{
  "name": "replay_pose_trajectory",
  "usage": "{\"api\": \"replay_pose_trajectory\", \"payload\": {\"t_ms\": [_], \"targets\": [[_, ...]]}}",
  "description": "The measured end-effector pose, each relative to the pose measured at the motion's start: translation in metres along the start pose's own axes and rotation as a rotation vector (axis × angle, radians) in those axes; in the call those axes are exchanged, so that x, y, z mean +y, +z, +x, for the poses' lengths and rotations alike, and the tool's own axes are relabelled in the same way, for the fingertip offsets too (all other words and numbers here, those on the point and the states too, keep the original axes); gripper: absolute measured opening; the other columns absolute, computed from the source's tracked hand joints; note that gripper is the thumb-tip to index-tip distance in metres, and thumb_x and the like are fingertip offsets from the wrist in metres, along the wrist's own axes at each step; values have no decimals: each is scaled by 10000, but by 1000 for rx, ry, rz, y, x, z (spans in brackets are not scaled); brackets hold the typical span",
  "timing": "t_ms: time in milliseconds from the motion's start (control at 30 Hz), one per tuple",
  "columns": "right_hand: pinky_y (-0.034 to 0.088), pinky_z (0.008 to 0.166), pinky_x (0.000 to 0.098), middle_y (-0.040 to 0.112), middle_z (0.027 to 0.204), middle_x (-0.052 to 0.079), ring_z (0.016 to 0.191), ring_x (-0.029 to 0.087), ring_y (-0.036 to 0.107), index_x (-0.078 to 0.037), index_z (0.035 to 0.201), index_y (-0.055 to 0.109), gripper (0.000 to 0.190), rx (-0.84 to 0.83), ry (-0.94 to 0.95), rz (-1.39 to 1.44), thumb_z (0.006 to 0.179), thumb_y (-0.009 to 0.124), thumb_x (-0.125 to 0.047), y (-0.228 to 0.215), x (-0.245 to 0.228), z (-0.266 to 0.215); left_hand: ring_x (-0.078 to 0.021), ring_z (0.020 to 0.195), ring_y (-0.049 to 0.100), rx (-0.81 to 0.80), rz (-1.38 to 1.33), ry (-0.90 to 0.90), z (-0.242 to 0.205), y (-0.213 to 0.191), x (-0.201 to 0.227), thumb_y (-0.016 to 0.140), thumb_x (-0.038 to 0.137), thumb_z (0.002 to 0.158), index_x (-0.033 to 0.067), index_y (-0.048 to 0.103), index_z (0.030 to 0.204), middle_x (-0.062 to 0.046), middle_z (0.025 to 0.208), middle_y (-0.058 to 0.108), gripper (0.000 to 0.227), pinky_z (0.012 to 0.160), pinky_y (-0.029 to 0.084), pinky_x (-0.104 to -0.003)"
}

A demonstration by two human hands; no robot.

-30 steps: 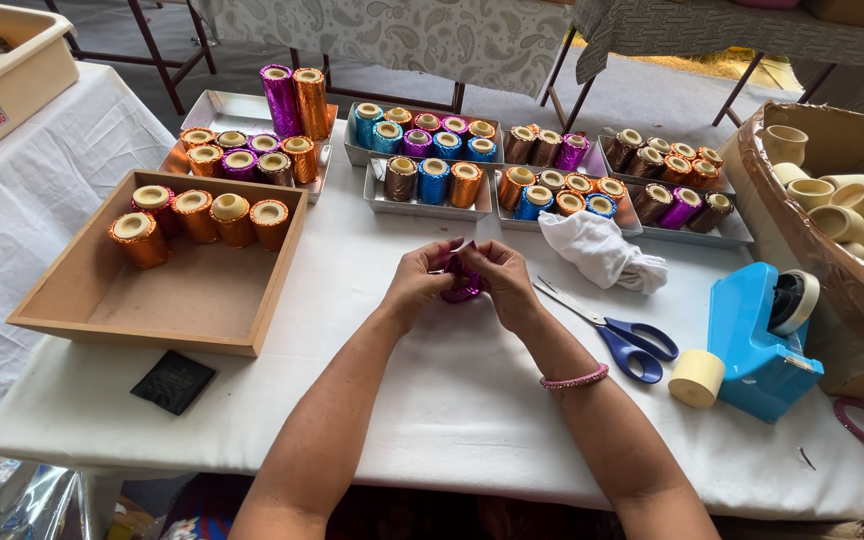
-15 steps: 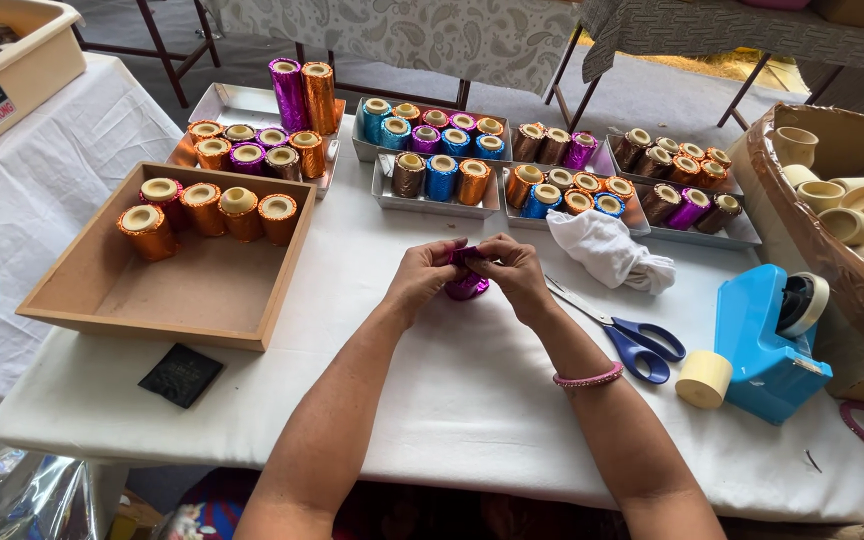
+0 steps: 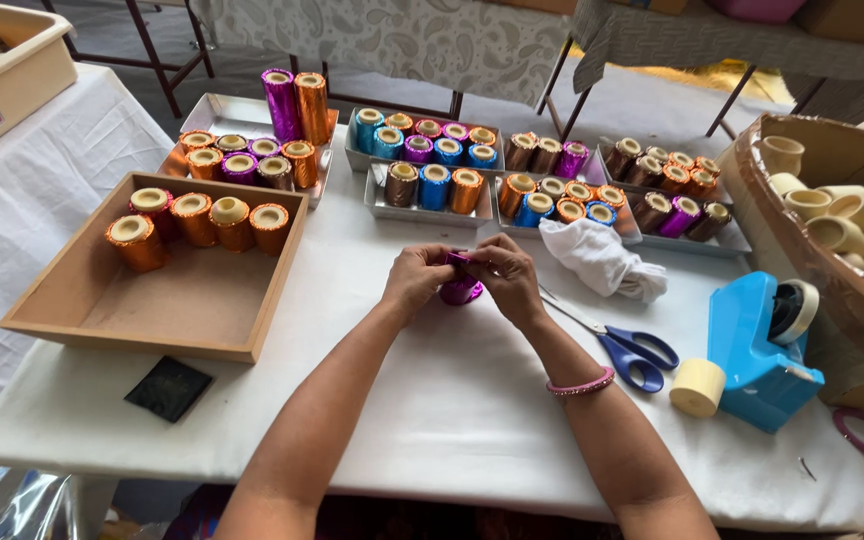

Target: Wrapping cardboard tubes in decorative purple foil and cleaning a tube with a white cloth.

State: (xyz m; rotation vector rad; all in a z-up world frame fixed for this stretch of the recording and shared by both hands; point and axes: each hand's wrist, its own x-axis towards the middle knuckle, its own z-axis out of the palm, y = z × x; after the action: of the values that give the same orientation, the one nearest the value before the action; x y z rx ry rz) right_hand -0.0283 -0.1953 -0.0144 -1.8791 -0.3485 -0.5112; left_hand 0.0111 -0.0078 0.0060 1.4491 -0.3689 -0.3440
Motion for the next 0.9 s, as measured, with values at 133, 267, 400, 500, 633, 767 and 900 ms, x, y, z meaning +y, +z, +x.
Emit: {"api": "replay_pose_trajectory", "payload": {"t_ms": [133, 267, 400, 500, 633, 767, 900], "targets": [[569, 854, 234, 597, 1087, 6, 981, 93, 638, -31, 1068, 780, 191, -24, 46, 135, 899, 733, 43, -1, 1, 1, -108, 814, 718, 25, -31, 13, 12, -2, -28, 679, 25, 842, 19, 779, 1092, -65, 937, 785, 269, 764, 586, -260], [545, 897, 239, 586, 1107, 7, 1012, 106, 635, -26, 1089, 785, 257, -64, 108, 263, 879, 665, 60, -2, 6, 0, -114, 854, 726, 34, -59, 84, 1, -2, -21, 673, 34, 847, 29, 766, 1106, -75, 972, 789, 275, 785, 592, -256], [570, 854, 266, 629, 1083, 34, 982, 139, 667, -50, 1087, 798, 280, -15, -55, -30, 876, 685, 94, 1, -12, -2, -143, 906, 767, 123, 124, 204, -7, -3, -12, 699, 59, 861, 50, 783, 1079, -94, 992, 812, 234, 820, 609, -270], [615, 838, 290, 663, 1064, 51, 969, 170, 713, -79, 1065, 787, 278, 33, -202, -236, 866, 716, 101, 4, -28, -3, -156, 956, 783, 165, 242, 350, -8, -3, -14, 698, 58, 863, 50, 786, 1024, -81, 1052, 808, 184, 859, 618, -287], [620, 828, 301, 665, 1070, 65, 966, 187, 717, -80, 1061, 779, 277, 36, -222, -273, 866, 709, 104, 4, -29, -6, -164, 967, 778, 139, 311, 392, -8, -9, -9, 689, 56, 857, 55, 772, 997, -67, 1087, 792, 163, 864, 628, -303], [607, 882, 331, 657, 1128, 77, 1041, 202, 697, -90, 1102, 766, 304, -23, -221, -251, 843, 725, 63, -4, -36, -7, -170, 951, 764, 96, 481, 519, -8, -18, -10, 725, 76, 861, 71, 777, 964, -56, 1090, 775, 116, 849, 637, -309], [568, 915, 376, 598, 1232, 96, 1122, 234, 639, -115, 1161, 729, 415, -136, -268, -299, 770, 847, -42, -8, -56, -5, -167, 918, 746, 103, 728, 621, -16, -22, 3, 768, 119, 861, 104, 779, 943, -27, 1125, 750, 84, 769, 632, -304]]}}
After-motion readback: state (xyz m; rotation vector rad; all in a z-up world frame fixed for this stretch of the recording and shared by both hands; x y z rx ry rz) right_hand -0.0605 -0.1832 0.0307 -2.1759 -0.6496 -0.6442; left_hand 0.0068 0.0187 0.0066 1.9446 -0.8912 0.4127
